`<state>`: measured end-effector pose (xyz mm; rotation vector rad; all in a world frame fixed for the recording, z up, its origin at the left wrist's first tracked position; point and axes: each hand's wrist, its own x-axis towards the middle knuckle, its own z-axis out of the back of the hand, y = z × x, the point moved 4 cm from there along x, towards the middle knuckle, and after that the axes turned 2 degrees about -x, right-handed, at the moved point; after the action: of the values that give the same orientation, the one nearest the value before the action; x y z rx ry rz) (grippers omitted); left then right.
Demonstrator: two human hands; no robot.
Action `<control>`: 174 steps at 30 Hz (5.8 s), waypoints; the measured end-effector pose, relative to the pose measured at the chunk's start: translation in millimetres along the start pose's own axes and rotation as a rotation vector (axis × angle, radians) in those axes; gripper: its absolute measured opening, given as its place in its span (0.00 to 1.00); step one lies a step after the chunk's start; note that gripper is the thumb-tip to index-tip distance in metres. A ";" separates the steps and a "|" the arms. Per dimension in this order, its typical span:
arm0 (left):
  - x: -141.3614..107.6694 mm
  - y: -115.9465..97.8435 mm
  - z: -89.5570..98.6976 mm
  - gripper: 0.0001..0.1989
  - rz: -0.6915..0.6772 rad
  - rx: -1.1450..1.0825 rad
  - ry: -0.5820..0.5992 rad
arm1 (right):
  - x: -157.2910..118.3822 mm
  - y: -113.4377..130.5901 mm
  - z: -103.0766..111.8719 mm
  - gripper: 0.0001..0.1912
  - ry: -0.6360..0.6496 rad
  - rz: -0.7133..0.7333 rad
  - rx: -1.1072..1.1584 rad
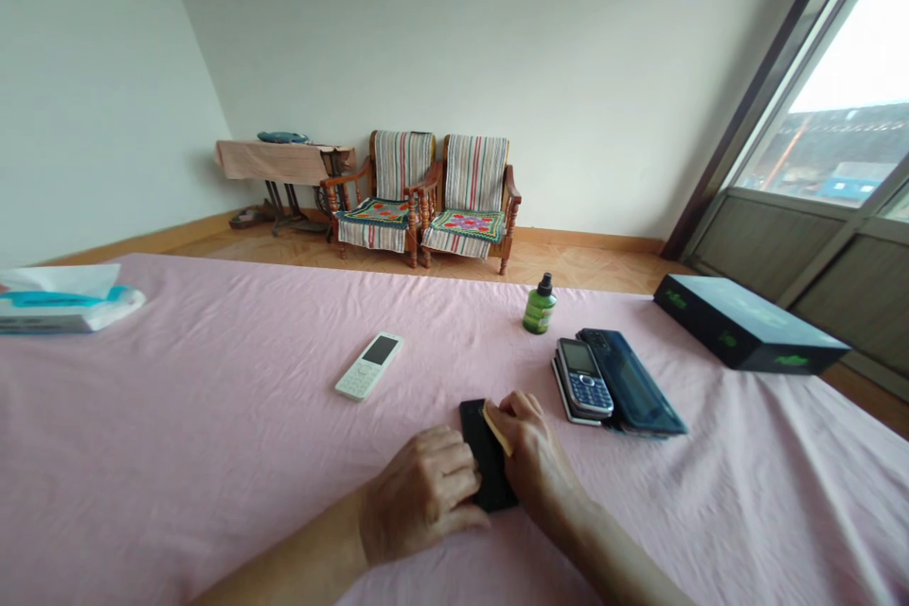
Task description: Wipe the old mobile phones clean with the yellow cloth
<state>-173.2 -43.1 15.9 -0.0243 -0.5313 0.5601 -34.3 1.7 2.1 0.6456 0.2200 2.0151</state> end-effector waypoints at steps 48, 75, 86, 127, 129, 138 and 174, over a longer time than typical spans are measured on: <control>1.8 5.1 0.5 0.12 0.040 -0.057 0.001 | 10.5 10.2 7.8 0.12 0.045 0.052 -0.033; 1.2 9.6 -1.1 0.09 0.088 -0.103 -0.025 | 14.2 20.0 0.6 0.08 0.090 0.240 0.045; 0.5 10.4 0.4 0.08 0.104 -0.080 -0.055 | 28.6 15.6 -3.1 0.10 0.106 0.309 0.087; 4.4 26.6 2.3 0.27 0.287 -0.177 -0.044 | -44.0 -14.9 25.1 0.15 -0.083 0.038 0.322; 4.1 26.5 1.9 0.26 0.285 -0.174 -0.050 | -46.7 -5.7 21.6 0.16 -0.064 0.064 0.262; 1.7 28.9 -0.6 0.23 0.289 -0.191 -0.051 | -51.0 11.7 14.2 0.20 0.035 0.130 0.184; -1.3 30.5 -1.5 0.39 0.479 -0.256 -0.078 | -40.6 15.6 15.8 0.15 0.077 0.106 0.264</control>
<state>-188.7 -17.6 9.0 -0.3820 -0.6762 0.9588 -22.0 -42.6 7.5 0.7576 0.5142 2.1340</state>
